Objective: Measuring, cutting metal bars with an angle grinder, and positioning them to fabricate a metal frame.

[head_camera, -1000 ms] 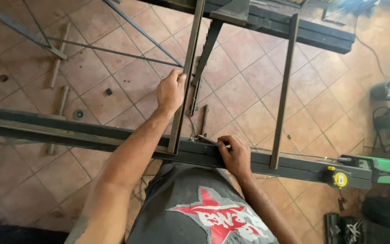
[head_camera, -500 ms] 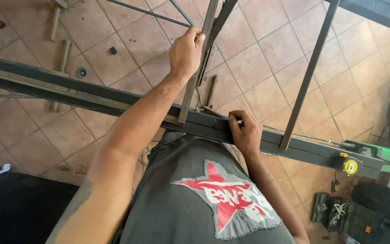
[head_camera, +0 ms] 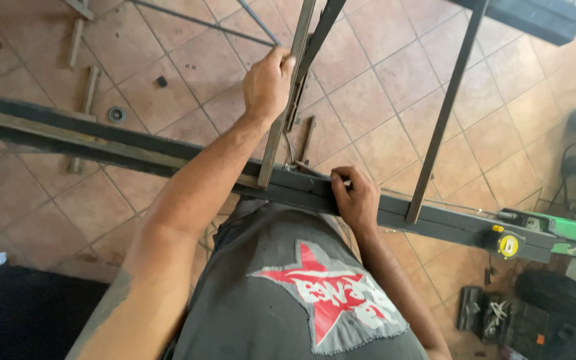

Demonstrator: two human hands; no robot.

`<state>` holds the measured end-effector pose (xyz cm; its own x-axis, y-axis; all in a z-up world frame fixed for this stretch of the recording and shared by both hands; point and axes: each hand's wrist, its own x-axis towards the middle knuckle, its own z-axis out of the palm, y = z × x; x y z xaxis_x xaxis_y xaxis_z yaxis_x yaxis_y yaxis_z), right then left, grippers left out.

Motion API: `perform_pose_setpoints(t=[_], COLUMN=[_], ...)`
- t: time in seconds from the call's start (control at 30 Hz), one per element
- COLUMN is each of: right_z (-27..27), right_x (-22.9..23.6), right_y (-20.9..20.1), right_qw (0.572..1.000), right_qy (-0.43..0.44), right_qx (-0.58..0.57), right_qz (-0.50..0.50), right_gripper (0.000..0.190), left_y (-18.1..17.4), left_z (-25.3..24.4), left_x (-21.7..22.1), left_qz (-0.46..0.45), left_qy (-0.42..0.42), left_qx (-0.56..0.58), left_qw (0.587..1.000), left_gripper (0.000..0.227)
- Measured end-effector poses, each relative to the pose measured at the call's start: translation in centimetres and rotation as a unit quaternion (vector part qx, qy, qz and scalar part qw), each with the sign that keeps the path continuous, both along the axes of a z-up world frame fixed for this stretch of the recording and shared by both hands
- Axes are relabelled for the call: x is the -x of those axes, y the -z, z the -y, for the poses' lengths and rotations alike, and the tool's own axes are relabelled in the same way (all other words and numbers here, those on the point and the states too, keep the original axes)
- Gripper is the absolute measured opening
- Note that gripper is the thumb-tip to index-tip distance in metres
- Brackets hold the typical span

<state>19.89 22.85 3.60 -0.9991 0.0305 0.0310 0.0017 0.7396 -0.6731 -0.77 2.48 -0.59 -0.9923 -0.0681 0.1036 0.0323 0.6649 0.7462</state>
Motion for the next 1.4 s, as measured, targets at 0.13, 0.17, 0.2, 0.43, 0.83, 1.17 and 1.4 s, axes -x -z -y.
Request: perform_pose_setpoints(t=[0.13, 0.17, 0.2, 0.43, 0.83, 1.17, 1.4], right_z=[-0.3, -0.4, -0.5, -0.8, -0.6, -0.7, -0.4], right_x=[0.6, 0.4, 0.2, 0.3, 0.1, 0.2, 0.2], right_y=[1.3, 1.6, 2.0, 2.5, 1.8, 2.3, 1.9], right_qw=[0.994, 0.993, 0.993, 0.994, 0.995, 0.995, 0.997], right_qy=[-0.001, -0.002, -0.002, -0.005, 0.000, 0.016, 0.019], right_qx=[0.032, 0.036, 0.041, 0.053, 0.038, 0.050, 0.036], right_qz=[-0.108, -0.108, -0.108, -0.096, -0.088, -0.082, -0.071], right_gripper=[0.005, 0.004, 0.004, 0.005, 0.006, 0.007, 0.007], left_y=[-0.5, 0.0, 0.5, -0.2, -1.3, -0.9, 0.2], left_z=[0.5, 0.4, 0.4, 0.5, 0.5, 0.2, 0.0], left_x=[0.3, 0.3, 0.2, 0.0, -0.5, -0.3, 0.5], left_qz=[0.095, 0.104, 0.113, 0.101, 0.107, 0.125, 0.139], left_qy=[0.013, 0.007, 0.002, 0.001, -0.004, -0.018, -0.030], left_qx=[0.013, 0.026, 0.039, 0.016, 0.003, 0.017, 0.016], left_qw=[0.995, 0.994, 0.993, 0.995, 0.994, 0.992, 0.990], left_gripper=[0.025, 0.024, 0.024, 0.023, 0.022, 0.025, 0.035])
